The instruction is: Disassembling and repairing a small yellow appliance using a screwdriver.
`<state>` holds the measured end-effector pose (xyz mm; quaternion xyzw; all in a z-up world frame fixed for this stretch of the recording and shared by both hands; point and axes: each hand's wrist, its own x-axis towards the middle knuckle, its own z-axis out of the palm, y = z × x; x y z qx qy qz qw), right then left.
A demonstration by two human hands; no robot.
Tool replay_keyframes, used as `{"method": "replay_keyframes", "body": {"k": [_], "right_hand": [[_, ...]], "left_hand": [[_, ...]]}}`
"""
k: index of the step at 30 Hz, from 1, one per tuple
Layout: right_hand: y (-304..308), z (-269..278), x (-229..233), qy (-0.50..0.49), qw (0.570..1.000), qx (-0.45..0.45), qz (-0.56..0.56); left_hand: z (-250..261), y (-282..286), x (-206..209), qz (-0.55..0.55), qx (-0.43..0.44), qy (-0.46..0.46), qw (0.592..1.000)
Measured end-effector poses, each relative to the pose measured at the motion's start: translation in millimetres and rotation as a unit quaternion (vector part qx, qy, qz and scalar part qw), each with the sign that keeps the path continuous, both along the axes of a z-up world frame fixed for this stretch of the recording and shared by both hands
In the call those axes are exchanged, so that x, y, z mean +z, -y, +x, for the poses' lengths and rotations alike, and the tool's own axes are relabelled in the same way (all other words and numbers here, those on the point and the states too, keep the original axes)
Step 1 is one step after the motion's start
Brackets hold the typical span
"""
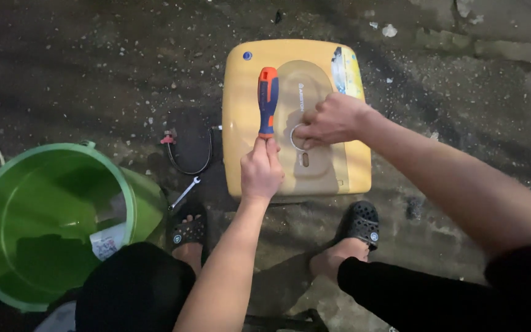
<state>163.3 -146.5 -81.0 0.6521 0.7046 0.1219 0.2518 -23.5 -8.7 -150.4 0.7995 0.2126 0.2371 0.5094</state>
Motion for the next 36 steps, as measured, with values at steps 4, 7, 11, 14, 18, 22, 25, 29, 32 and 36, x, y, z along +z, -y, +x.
{"method": "replay_keyframes", "body": {"k": [4, 7, 11, 14, 18, 22, 25, 29, 32, 36], "right_hand": [[8.2, -5.7, -15.3, -0.047, 0.999, -0.016, 0.020], [17.9, -26.4, -34.0, -0.104, 0.980, -0.145, 0.090], [15.6, -44.8, -34.3, -0.071, 0.955, -0.286, 0.021], [13.7, -42.9, -32.0, -0.085, 0.949, -0.303, 0.011], [10.4, -42.0, -28.5, -0.105, 0.938, -0.329, 0.014], [9.6, -50.8, -19.6, -0.100, 0.935, -0.341, 0.004], [14.9, -53.9, -33.7, -0.171, 0.899, -0.403, 0.026], [13.1, -61.0, -29.7, -0.241, 0.823, -0.510, 0.068], [13.3, -64.7, -26.5, -0.274, 0.798, -0.529, 0.096], [13.4, -65.2, -25.6, -0.292, 0.790, -0.526, 0.119]], "left_hand": [[-4.1, 0.8, 12.6, 0.015, 0.003, -0.004, 1.000], [-0.4, 1.6, 0.6, 0.023, 0.005, 0.010, 1.000], [-0.2, 2.9, -9.8, 0.040, 0.015, 0.017, 0.999], [0.5, 2.2, -6.2, 0.053, 0.015, 0.017, 0.998], [3.4, 2.7, -14.5, 0.054, 0.023, 0.006, 0.998], [4.2, 2.4, -14.2, 0.047, 0.018, 0.001, 0.999], [1.8, 4.4, -14.7, 0.057, 0.024, 0.002, 0.998], [4.7, 3.3, -14.2, 0.060, 0.026, 0.004, 0.998], [4.7, 2.6, -17.0, 0.060, 0.026, -0.001, 0.998], [4.4, 3.1, -14.6, 0.060, 0.025, -0.001, 0.998]]}}
